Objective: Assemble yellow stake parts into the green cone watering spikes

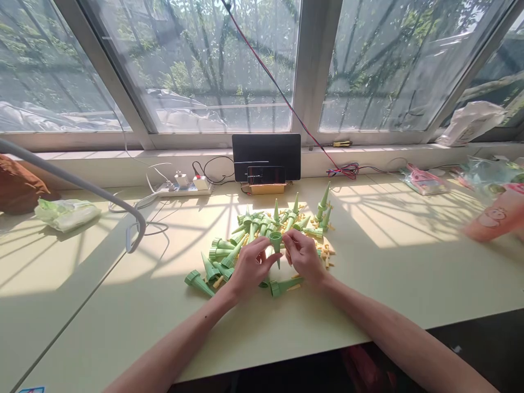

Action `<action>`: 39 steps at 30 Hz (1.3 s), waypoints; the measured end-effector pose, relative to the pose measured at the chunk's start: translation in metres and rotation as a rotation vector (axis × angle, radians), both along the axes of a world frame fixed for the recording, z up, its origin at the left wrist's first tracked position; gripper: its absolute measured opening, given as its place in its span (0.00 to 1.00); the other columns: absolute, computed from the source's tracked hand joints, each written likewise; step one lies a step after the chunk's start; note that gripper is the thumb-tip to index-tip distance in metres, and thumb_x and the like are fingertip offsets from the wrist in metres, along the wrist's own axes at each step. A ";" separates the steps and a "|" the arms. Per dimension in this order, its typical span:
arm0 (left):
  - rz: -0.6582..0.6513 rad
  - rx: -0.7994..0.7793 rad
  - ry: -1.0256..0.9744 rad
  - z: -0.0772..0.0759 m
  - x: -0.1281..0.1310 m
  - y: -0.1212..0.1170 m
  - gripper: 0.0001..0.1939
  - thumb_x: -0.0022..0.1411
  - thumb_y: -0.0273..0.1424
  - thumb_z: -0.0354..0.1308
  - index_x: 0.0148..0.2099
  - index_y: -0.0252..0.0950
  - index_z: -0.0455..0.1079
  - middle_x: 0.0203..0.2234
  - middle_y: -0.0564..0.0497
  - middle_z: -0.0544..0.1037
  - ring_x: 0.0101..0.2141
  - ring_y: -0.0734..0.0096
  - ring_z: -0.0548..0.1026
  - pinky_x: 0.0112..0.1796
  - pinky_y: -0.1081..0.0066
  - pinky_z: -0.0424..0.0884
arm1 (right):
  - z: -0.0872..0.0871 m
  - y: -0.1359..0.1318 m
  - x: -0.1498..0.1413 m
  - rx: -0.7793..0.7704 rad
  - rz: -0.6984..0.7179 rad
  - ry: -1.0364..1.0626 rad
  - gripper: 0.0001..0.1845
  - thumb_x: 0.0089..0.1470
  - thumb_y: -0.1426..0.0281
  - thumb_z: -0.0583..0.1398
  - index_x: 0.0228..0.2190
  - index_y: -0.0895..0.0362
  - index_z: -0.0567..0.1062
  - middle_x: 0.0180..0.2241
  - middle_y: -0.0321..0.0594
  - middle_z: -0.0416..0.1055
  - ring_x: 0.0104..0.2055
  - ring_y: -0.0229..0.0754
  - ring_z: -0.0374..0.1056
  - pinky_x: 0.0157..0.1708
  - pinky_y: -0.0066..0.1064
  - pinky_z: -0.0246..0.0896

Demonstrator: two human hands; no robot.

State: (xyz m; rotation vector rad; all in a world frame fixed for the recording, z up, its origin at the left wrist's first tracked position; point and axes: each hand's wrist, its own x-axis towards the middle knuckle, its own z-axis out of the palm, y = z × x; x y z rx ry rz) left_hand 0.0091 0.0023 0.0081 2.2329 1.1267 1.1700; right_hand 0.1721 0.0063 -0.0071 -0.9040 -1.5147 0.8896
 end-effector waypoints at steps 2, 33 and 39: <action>0.010 0.020 -0.014 0.000 0.000 0.001 0.20 0.61 0.31 0.60 0.23 0.34 0.53 0.22 0.57 0.59 0.21 0.82 0.57 0.23 0.76 0.54 | 0.000 0.000 0.000 -0.005 0.002 -0.002 0.15 0.63 0.61 0.53 0.27 0.55 0.65 0.16 0.28 0.55 0.16 0.32 0.52 0.17 0.26 0.48; 0.066 -0.369 -0.246 0.003 0.002 -0.001 0.33 0.69 0.47 0.43 0.20 0.32 0.72 0.12 0.52 0.68 0.16 0.77 0.64 0.21 0.75 0.59 | -0.002 -0.001 0.000 0.067 -0.015 -0.082 0.15 0.64 0.61 0.52 0.27 0.55 0.64 0.17 0.29 0.55 0.18 0.32 0.53 0.18 0.25 0.50; 0.016 -0.398 -0.221 0.002 0.001 -0.001 0.35 0.68 0.49 0.43 0.17 0.32 0.70 0.09 0.54 0.63 0.15 0.77 0.62 0.23 0.74 0.59 | -0.003 -0.002 -0.001 0.040 -0.013 -0.067 0.16 0.64 0.58 0.52 0.27 0.55 0.65 0.16 0.28 0.55 0.17 0.32 0.53 0.18 0.26 0.51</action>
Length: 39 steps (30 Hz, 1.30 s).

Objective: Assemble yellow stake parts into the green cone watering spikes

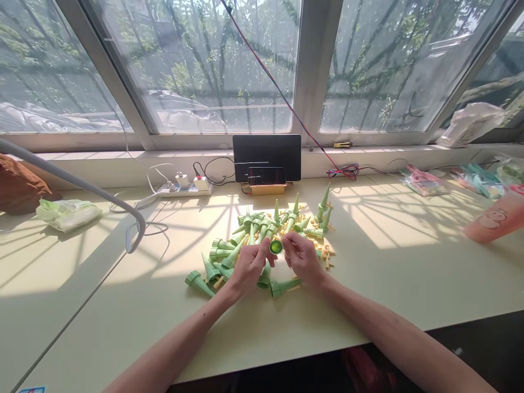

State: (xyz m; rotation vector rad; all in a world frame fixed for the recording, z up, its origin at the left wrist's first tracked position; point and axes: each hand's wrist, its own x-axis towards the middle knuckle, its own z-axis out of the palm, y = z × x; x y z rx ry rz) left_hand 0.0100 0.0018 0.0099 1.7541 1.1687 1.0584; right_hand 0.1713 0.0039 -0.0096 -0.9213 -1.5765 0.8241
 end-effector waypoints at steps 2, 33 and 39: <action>-0.019 0.003 0.013 -0.001 -0.002 0.001 0.35 0.69 0.48 0.43 0.18 0.32 0.70 0.09 0.55 0.61 0.15 0.78 0.60 0.23 0.74 0.58 | 0.001 0.000 0.000 -0.008 0.000 -0.001 0.17 0.63 0.57 0.52 0.27 0.55 0.65 0.16 0.28 0.55 0.17 0.33 0.53 0.17 0.26 0.51; -0.089 0.375 0.165 -0.005 -0.003 0.005 0.13 0.65 0.30 0.54 0.50 0.40 0.74 0.41 0.48 0.75 0.23 0.83 0.66 0.21 0.82 0.66 | 0.005 0.003 0.002 -0.081 -0.007 0.033 0.18 0.62 0.56 0.54 0.26 0.55 0.65 0.15 0.28 0.54 0.16 0.32 0.52 0.15 0.26 0.46; -0.015 0.486 0.260 -0.006 -0.004 0.005 0.15 0.65 0.27 0.55 0.51 0.43 0.74 0.42 0.48 0.76 0.24 0.82 0.68 0.23 0.79 0.68 | 0.001 0.004 0.002 -0.076 -0.005 0.011 0.17 0.63 0.57 0.53 0.26 0.55 0.66 0.15 0.28 0.54 0.16 0.33 0.52 0.16 0.26 0.46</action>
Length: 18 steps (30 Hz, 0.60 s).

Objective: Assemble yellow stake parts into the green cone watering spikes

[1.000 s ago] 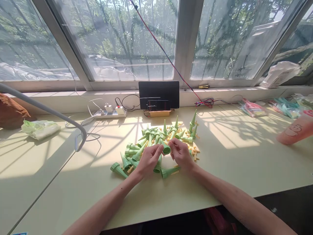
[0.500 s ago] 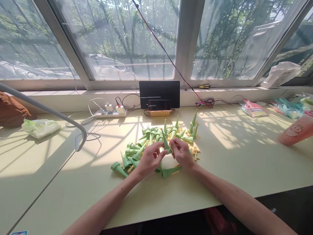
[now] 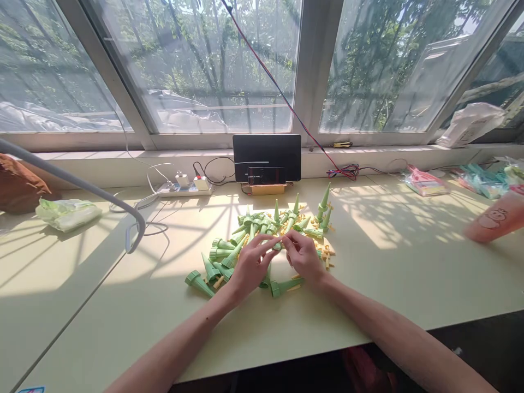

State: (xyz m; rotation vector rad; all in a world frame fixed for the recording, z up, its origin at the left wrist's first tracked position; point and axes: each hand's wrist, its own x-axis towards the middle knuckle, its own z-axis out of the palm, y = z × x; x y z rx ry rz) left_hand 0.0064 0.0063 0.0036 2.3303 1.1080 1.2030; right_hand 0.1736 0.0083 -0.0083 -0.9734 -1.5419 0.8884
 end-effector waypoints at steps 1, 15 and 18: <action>0.000 0.000 0.000 0.001 0.000 -0.001 0.15 0.65 0.28 0.55 0.51 0.43 0.74 0.42 0.48 0.76 0.24 0.82 0.68 0.23 0.79 0.68 | 0.000 0.000 0.000 0.001 -0.001 -0.004 0.17 0.63 0.57 0.53 0.27 0.55 0.67 0.15 0.28 0.54 0.16 0.33 0.52 0.16 0.27 0.47; 0.123 -0.310 -0.173 0.012 0.002 -0.004 0.26 0.68 0.43 0.47 0.24 0.33 0.71 0.11 0.57 0.59 0.15 0.80 0.59 0.20 0.76 0.56 | -0.001 0.001 0.000 0.017 -0.048 0.037 0.17 0.63 0.57 0.53 0.28 0.55 0.65 0.20 0.30 0.54 0.18 0.32 0.53 0.17 0.25 0.49; 0.105 -0.344 -0.130 0.011 0.003 -0.005 0.31 0.68 0.45 0.45 0.21 0.33 0.73 0.09 0.56 0.60 0.15 0.79 0.61 0.23 0.75 0.57 | -0.001 0.000 -0.001 0.021 -0.011 0.029 0.17 0.63 0.57 0.53 0.27 0.55 0.65 0.19 0.29 0.55 0.18 0.32 0.53 0.17 0.25 0.50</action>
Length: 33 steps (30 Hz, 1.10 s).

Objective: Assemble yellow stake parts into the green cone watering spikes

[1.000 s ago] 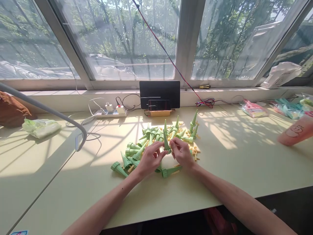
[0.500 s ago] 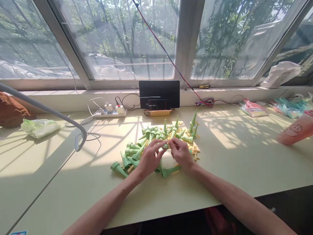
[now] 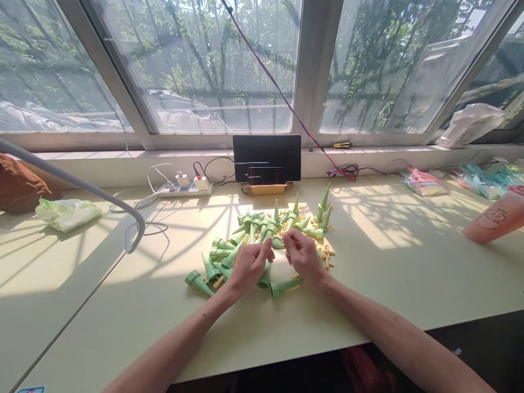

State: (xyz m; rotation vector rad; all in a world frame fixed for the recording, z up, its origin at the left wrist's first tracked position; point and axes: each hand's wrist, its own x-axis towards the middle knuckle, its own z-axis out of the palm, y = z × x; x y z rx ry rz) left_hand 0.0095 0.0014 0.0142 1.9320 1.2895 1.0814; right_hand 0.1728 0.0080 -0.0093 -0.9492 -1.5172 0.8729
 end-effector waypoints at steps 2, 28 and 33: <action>-0.016 -0.019 0.010 -0.001 0.001 0.000 0.31 0.68 0.47 0.46 0.21 0.33 0.73 0.09 0.56 0.60 0.15 0.79 0.61 0.22 0.75 0.56 | 0.000 -0.001 -0.001 -0.001 0.018 -0.009 0.17 0.63 0.57 0.53 0.27 0.55 0.64 0.18 0.29 0.54 0.17 0.32 0.53 0.17 0.25 0.50; -0.074 0.262 0.163 -0.007 -0.001 0.000 0.16 0.61 0.34 0.60 0.27 0.35 0.58 0.18 0.59 0.58 0.20 0.80 0.54 0.23 0.76 0.52 | 0.001 -0.001 0.000 -0.021 0.036 0.054 0.17 0.63 0.59 0.54 0.26 0.56 0.64 0.17 0.28 0.54 0.17 0.31 0.52 0.16 0.25 0.47; -0.089 0.344 0.140 -0.011 -0.002 0.003 0.17 0.63 0.32 0.58 0.26 0.35 0.55 0.20 0.58 0.59 0.20 0.80 0.56 0.23 0.76 0.54 | 0.000 0.001 0.000 -0.019 0.042 0.055 0.16 0.63 0.59 0.54 0.26 0.56 0.64 0.18 0.28 0.53 0.17 0.31 0.51 0.15 0.25 0.46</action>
